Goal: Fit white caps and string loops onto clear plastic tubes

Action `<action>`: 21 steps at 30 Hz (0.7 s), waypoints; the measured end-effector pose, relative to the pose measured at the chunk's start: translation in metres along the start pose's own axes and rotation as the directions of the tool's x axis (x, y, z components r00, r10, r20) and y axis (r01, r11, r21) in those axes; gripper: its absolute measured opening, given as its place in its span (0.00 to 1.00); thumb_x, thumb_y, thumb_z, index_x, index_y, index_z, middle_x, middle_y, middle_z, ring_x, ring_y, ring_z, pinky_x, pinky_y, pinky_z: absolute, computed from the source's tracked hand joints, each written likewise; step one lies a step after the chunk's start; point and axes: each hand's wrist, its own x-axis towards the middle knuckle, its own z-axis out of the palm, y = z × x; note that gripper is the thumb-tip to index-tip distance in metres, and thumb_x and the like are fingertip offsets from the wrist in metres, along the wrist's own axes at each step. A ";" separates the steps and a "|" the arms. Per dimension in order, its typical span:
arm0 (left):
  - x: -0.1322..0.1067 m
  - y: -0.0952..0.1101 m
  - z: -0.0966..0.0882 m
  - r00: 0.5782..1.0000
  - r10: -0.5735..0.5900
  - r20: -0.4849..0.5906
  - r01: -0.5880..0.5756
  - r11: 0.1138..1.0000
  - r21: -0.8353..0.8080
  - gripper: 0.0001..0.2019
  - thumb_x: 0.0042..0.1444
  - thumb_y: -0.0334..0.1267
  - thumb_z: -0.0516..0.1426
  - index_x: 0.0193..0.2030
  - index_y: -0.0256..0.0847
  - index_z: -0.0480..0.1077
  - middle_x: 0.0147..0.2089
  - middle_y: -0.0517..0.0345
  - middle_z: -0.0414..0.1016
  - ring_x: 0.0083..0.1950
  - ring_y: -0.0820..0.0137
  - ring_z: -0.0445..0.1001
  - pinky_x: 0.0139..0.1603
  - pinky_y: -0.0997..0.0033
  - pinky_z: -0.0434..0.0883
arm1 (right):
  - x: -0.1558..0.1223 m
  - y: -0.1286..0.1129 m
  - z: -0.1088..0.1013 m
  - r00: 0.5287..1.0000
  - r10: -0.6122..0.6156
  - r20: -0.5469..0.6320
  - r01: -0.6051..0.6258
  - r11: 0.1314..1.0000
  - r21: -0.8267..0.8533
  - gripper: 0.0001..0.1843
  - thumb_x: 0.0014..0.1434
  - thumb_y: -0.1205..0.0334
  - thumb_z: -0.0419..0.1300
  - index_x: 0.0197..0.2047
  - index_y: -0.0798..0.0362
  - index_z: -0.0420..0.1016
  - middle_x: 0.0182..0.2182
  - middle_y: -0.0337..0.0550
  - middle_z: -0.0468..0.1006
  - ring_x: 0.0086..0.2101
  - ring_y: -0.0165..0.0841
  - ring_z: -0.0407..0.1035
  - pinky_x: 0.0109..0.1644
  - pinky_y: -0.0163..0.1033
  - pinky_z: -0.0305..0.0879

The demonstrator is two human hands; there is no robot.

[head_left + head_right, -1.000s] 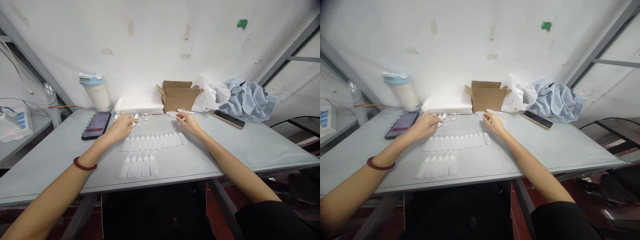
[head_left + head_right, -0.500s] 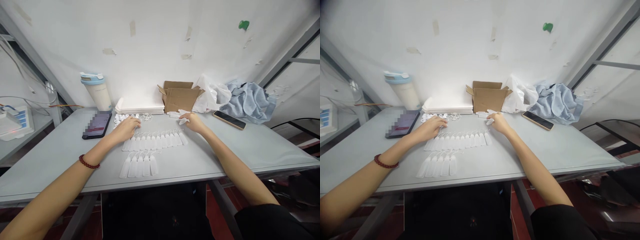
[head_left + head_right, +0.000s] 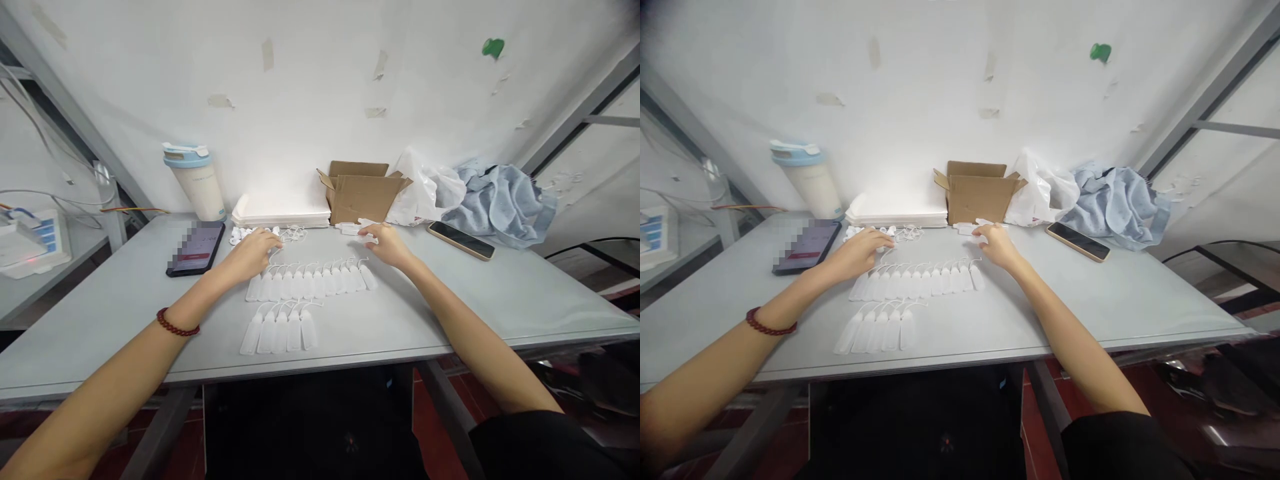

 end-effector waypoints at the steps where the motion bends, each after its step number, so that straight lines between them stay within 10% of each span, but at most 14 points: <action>1: 0.000 0.000 -0.001 1.000 0.002 -0.017 -0.002 1.000 0.006 0.25 0.44 0.20 0.46 0.45 0.35 0.75 0.50 0.49 0.77 0.53 0.59 0.69 0.56 0.56 0.68 | 0.000 -0.001 0.000 1.000 -0.015 -0.020 0.015 1.000 0.008 0.16 0.49 0.74 0.58 0.42 0.53 0.78 0.42 0.46 0.81 0.40 0.42 0.71 0.48 0.49 0.65; 9: -0.001 0.004 -0.014 0.970 0.001 -0.243 -0.010 0.999 -0.035 0.26 0.42 0.19 0.45 0.45 0.35 0.75 0.49 0.48 0.77 0.53 0.59 0.71 0.57 0.55 0.68 | -0.005 -0.023 -0.006 0.991 -0.096 -0.094 0.102 0.993 0.060 0.14 0.51 0.73 0.58 0.41 0.52 0.76 0.40 0.46 0.81 0.43 0.43 0.71 0.46 0.49 0.64; 14: -0.002 0.033 -0.028 0.923 -0.197 -0.332 0.080 0.939 -0.336 0.17 0.51 0.25 0.48 0.42 0.38 0.76 0.48 0.51 0.78 0.50 0.62 0.74 0.53 0.59 0.70 | -0.012 -0.047 -0.011 0.979 -0.132 -0.154 0.153 0.980 0.129 0.10 0.54 0.69 0.60 0.41 0.53 0.76 0.39 0.47 0.81 0.41 0.41 0.70 0.45 0.48 0.65; 21: -0.003 0.082 -0.030 0.916 -0.395 0.065 0.210 0.336 -0.918 0.09 0.48 0.41 0.63 0.34 0.37 0.74 0.33 0.55 0.78 0.36 0.68 0.76 0.45 0.64 0.74 | -0.025 -0.084 -0.008 0.982 -0.164 -0.093 0.187 0.907 0.377 0.11 0.56 0.62 0.61 0.44 0.50 0.76 0.41 0.45 0.80 0.39 0.37 0.72 0.39 0.42 0.68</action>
